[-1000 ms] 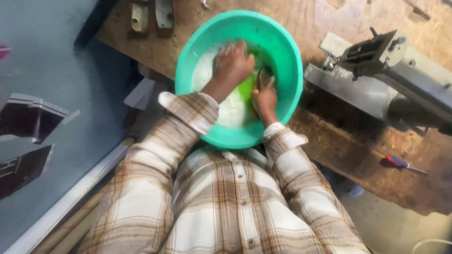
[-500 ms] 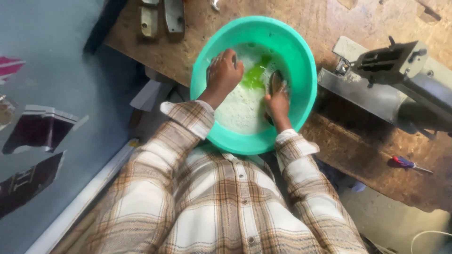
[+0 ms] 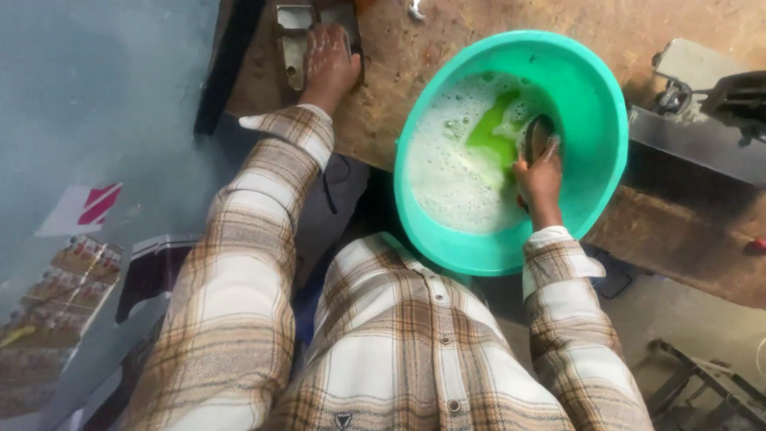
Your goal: Scrubbing and cleaning various small metal and plastic machine components in a basin of soapy water using a brush.
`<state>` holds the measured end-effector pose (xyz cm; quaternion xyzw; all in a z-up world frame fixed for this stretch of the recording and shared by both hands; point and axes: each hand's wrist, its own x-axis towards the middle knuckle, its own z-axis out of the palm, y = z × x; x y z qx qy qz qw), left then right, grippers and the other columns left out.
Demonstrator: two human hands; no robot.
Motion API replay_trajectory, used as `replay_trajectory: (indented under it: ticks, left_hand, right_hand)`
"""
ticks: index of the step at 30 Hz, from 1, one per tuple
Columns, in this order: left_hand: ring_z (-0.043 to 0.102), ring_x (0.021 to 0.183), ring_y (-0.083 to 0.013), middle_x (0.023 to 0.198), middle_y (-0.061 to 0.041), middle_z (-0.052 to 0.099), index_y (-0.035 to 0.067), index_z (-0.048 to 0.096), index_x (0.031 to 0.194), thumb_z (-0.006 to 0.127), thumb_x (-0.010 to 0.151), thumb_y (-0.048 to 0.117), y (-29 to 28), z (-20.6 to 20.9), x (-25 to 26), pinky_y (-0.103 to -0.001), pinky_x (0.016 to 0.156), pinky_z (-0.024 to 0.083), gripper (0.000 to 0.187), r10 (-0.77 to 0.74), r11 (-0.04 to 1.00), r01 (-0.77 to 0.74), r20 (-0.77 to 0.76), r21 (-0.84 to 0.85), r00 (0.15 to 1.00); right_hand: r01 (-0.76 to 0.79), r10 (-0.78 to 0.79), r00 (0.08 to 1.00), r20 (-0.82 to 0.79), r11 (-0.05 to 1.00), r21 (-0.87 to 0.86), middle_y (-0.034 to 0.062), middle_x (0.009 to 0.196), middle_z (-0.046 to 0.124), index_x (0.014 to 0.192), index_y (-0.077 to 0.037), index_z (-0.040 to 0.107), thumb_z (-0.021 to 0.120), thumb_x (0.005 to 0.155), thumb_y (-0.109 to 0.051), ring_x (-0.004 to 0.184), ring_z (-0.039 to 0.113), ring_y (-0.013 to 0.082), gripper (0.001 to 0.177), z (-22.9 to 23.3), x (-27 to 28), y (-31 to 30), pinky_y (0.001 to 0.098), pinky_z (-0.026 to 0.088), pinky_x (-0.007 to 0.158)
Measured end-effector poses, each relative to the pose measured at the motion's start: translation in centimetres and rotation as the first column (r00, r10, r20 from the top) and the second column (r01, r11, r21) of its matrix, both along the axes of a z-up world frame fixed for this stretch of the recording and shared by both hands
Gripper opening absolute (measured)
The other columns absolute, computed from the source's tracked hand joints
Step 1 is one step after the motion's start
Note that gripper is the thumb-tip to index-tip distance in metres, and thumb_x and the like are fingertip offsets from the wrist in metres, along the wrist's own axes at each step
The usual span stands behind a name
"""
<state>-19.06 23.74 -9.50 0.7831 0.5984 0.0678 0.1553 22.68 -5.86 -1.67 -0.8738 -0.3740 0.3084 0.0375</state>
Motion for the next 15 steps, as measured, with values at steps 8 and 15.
replay_trajectory:
  ticks: [8,15]
  left_hand:
    - [0.003,0.160,-0.0449,0.175,-0.029,0.020,0.001,0.034,0.168,0.067,0.109,0.058,1.0,-1.0,0.4,-0.058,0.130,0.001,0.088,-0.087,0.969,0.065,-0.083,-0.238,0.993]
    - [0.028,0.155,-0.0490,0.161,-0.028,0.029,-0.011,0.033,0.159,0.098,0.121,0.044,0.2,-0.6,6.2,-0.061,0.134,0.033,0.094,-0.368,0.848,0.382,-0.110,0.368,0.923]
  right_hand:
    - [0.062,-0.066,0.996,-0.053,0.995,-0.075,0.0307,0.162,0.045,0.171,-0.003,0.017,0.069,0.099,-0.032,0.143,0.048,0.0484,0.093,3.8,-1.2,1.6,0.0572,0.041,0.117]
    - [0.046,-0.050,0.998,-0.039,0.995,-0.086,0.0321,0.165,0.040,0.172,-0.004,0.012,0.064,0.095,-0.029,0.145,0.043,0.0522,0.096,4.7,-1.9,2.2,0.0608,0.037,0.119]
